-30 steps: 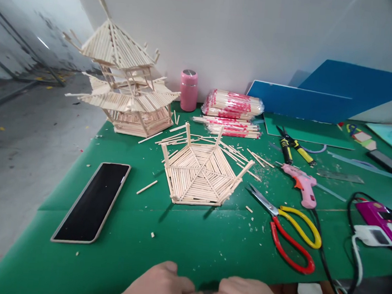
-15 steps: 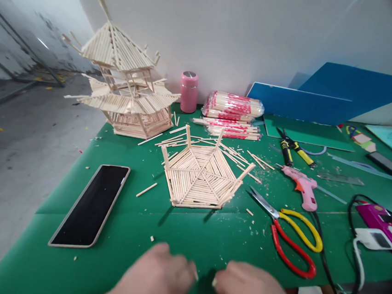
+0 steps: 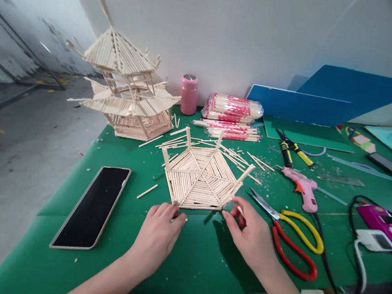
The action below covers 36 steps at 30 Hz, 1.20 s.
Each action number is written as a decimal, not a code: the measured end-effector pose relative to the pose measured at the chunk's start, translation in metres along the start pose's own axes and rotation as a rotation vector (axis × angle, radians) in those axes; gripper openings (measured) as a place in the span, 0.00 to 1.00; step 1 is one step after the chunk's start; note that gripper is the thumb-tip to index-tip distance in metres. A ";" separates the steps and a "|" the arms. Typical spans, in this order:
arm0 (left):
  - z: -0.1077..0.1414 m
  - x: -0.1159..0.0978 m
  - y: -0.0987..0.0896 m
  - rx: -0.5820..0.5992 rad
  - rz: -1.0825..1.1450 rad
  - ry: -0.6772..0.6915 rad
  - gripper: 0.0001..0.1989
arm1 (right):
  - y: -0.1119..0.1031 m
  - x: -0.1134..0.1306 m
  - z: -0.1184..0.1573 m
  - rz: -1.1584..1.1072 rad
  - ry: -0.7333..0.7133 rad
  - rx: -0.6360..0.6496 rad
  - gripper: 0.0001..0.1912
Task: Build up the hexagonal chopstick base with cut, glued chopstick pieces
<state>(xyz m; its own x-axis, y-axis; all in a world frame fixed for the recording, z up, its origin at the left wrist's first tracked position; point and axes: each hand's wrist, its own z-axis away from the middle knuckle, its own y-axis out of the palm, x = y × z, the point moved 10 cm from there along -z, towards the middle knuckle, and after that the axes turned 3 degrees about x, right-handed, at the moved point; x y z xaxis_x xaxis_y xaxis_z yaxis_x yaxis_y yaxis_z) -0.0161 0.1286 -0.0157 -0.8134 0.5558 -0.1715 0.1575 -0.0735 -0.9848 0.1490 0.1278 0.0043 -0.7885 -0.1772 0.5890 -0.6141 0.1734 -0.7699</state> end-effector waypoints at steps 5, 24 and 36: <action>-0.010 0.007 0.004 -0.019 0.040 -0.007 0.13 | 0.006 0.004 -0.016 -0.011 -0.047 -0.079 0.07; -0.002 -0.033 0.001 -0.069 0.119 0.153 0.11 | -0.017 0.001 0.001 -0.503 0.188 0.065 0.12; 0.008 0.003 -0.048 -0.338 1.022 -0.304 0.10 | 0.022 -0.004 0.009 -1.247 0.479 -0.069 0.12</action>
<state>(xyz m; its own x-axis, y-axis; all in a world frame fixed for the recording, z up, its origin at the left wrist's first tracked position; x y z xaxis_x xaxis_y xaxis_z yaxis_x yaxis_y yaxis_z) -0.0307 0.1277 0.0308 -0.3102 0.1335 -0.9413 0.9368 -0.1254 -0.3265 0.1386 0.1230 -0.0169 0.3712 0.1002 0.9231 -0.9169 0.1966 0.3474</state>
